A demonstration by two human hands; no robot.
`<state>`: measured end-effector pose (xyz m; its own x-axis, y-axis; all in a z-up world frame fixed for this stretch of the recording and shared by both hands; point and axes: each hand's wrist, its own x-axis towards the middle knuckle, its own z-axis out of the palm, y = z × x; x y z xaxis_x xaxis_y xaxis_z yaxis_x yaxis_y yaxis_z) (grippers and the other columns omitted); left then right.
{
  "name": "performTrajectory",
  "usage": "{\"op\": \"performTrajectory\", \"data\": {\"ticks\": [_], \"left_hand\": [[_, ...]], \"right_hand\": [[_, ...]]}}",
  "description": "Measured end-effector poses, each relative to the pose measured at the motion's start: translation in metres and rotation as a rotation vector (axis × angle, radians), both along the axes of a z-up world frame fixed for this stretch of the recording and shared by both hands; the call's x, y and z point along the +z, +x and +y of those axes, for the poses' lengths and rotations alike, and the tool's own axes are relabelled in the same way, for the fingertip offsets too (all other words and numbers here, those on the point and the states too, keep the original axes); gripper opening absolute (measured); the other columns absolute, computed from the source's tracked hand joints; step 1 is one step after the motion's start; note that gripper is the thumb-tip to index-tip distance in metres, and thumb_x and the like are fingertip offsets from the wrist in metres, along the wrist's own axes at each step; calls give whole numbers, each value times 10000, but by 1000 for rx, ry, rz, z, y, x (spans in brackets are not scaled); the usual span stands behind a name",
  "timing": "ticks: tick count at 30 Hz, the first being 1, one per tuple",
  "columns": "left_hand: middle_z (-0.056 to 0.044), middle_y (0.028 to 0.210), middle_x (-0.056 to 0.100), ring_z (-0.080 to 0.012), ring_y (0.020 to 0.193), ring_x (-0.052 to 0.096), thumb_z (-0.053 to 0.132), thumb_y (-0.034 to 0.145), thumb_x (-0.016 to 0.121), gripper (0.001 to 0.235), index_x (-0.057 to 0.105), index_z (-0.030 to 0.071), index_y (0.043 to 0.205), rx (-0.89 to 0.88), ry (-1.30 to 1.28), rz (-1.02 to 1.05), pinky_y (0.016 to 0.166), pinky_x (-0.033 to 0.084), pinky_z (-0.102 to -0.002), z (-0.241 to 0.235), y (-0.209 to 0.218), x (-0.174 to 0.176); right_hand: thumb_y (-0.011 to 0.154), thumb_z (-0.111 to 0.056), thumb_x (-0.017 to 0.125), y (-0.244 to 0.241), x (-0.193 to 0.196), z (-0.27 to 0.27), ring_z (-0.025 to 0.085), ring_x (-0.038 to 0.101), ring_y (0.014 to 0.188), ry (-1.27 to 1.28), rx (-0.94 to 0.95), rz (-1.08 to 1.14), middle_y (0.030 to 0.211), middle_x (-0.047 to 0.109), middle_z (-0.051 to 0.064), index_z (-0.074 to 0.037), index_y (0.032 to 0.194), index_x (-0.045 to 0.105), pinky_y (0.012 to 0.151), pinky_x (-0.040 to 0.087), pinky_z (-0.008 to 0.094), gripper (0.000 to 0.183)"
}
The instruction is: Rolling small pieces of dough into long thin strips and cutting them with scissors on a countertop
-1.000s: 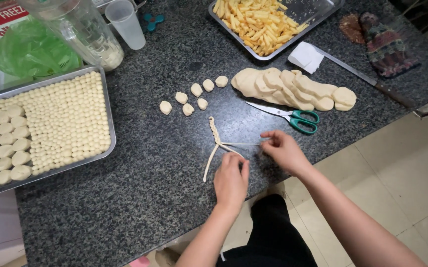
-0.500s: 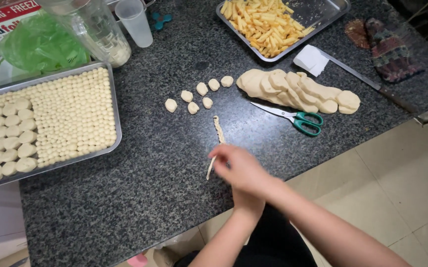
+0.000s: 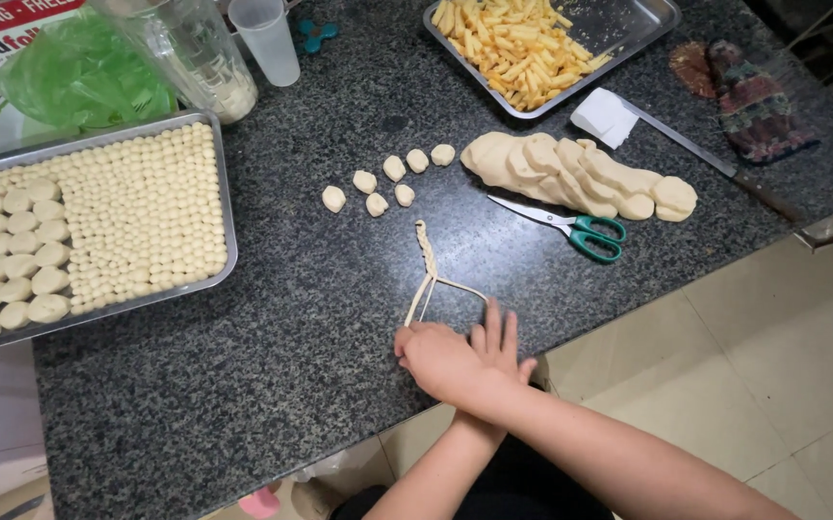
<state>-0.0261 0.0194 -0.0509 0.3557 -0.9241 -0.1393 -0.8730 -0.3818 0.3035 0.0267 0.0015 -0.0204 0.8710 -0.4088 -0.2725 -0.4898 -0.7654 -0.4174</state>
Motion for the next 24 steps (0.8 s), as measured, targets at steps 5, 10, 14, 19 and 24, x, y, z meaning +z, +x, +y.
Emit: {"op": "performTrajectory", "data": {"ticks": [5,10,14,19,24], "left_hand": [[-131,1426,126,-389,1226,294,320,823,491,624,283,88,1364,-308,-100,192,998,182,-499,60,25,40],[-186,996,631,-374,909,571,222,836,493,303,617,60,1060,-534,-14,478,786,444,-471,94,75,113],[-64,823,660,-313,726,637,300,861,424,241,639,200,823,217,241,327,643,471,-473,100,120,113],[-20,997,603,-269,921,600,366,867,463,255,633,205,969,475,7,319,739,473,-460,83,141,94],[-67,956,617,-272,924,599,419,826,573,276,664,171,909,457,54,161,740,496,-429,50,132,73]], "right_hand": [[720,-149,698,-8,-12,-2,254,600,730,171,-109,-214,805,614,41,-129,787,561,681,437,376,154],[718,-319,761,-14,7,0,328,616,774,211,-293,-72,813,664,89,-147,850,552,664,436,441,302],[817,-315,647,-23,20,12,315,579,741,132,-153,-270,779,582,95,-93,775,603,653,445,430,230],[857,-75,538,-34,26,21,343,528,708,-29,62,-510,780,534,124,10,888,628,621,409,451,128],[790,-62,542,-44,41,24,264,488,729,-344,320,-590,769,560,118,-21,792,567,648,392,378,49]]}}
